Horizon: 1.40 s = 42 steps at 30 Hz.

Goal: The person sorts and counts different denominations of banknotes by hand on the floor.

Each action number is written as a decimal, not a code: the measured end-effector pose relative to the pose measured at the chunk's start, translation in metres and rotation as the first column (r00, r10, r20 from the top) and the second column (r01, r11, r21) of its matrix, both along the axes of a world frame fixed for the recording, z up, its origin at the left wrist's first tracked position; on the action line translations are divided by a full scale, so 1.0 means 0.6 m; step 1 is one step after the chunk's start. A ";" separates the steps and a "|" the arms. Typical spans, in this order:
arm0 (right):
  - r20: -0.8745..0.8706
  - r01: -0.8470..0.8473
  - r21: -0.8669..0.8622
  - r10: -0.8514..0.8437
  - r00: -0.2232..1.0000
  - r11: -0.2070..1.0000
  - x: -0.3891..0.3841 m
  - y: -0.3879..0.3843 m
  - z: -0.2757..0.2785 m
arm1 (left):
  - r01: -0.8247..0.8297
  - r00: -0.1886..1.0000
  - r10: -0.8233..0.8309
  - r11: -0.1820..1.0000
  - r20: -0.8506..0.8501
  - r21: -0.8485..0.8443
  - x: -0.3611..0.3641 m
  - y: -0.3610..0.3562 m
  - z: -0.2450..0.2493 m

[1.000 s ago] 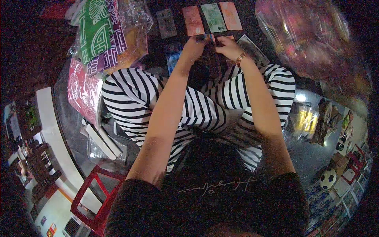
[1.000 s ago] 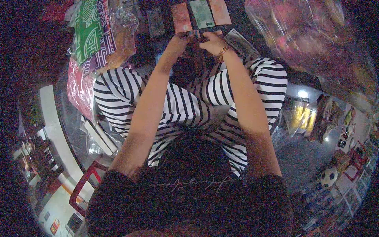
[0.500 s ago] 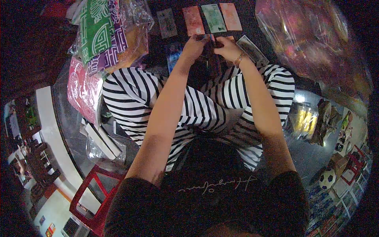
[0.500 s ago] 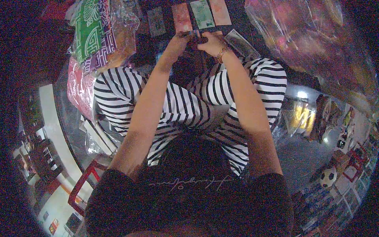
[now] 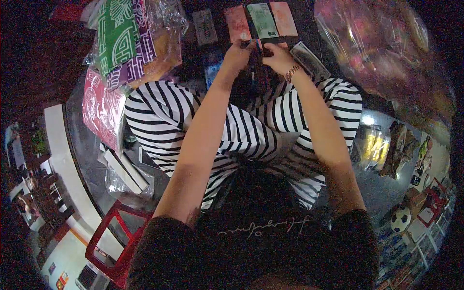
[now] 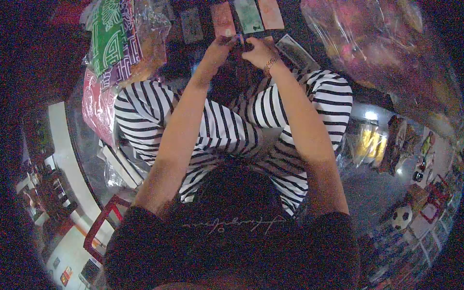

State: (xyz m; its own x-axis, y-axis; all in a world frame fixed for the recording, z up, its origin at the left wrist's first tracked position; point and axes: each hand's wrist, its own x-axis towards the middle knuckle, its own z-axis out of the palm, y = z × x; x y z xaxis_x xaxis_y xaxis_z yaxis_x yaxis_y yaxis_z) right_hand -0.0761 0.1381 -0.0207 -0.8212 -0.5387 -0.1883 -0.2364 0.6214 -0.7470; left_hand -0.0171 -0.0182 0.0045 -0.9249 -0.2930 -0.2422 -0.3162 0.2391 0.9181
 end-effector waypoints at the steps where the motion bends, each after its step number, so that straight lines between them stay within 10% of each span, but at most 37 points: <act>1: -0.006 0.023 0.006 -0.023 1.000 1.000 0.002 -0.001 0.000 | 0.011 1.000 -0.012 0.998 -0.016 -0.055 -0.003 -0.003 -0.009; 11: -0.111 0.069 0.058 -0.062 0.992 0.996 0.005 -0.008 0.027 | 0.104 0.991 -0.126 0.922 -0.037 -0.374 -0.022 -0.009 -0.032; 15: 0.206 0.105 -0.043 -0.094 0.974 0.994 0.008 -0.014 0.051 | -0.046 0.992 0.071 0.974 0.108 -0.220 0.013 0.018 0.030; 23: -0.153 0.033 0.136 -0.012 0.988 0.990 0.005 -0.010 0.030 | -0.025 0.999 0.030 0.988 0.027 -0.152 -0.003 0.013 0.004; 29: 0.118 0.090 -0.158 -0.072 0.990 0.983 0.006 0.002 0.027 | -0.013 0.997 0.025 0.989 0.079 -0.145 0.007 0.023 0.052; 38: 0.044 0.142 0.084 -0.146 0.988 0.986 0.009 -0.005 0.036 | 0.098 0.995 -0.098 0.993 0.004 0.066 0.007 0.017 0.056; 42: -0.015 0.146 -0.178 -0.151 0.988 0.973 0.001 -0.014 0.006 | -0.034 0.999 0.033 0.999 0.028 0.027 0.004 0.018 0.049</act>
State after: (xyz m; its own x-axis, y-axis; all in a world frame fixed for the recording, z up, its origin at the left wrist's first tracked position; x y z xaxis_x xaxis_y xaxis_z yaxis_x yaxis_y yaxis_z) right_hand -0.0754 0.1298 -0.0169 -0.8980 -0.4332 -0.0775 -0.1738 0.5107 -0.8420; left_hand -0.0149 -0.0076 0.0341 -0.9076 -0.3167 -0.2755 -0.3484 0.2022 0.9153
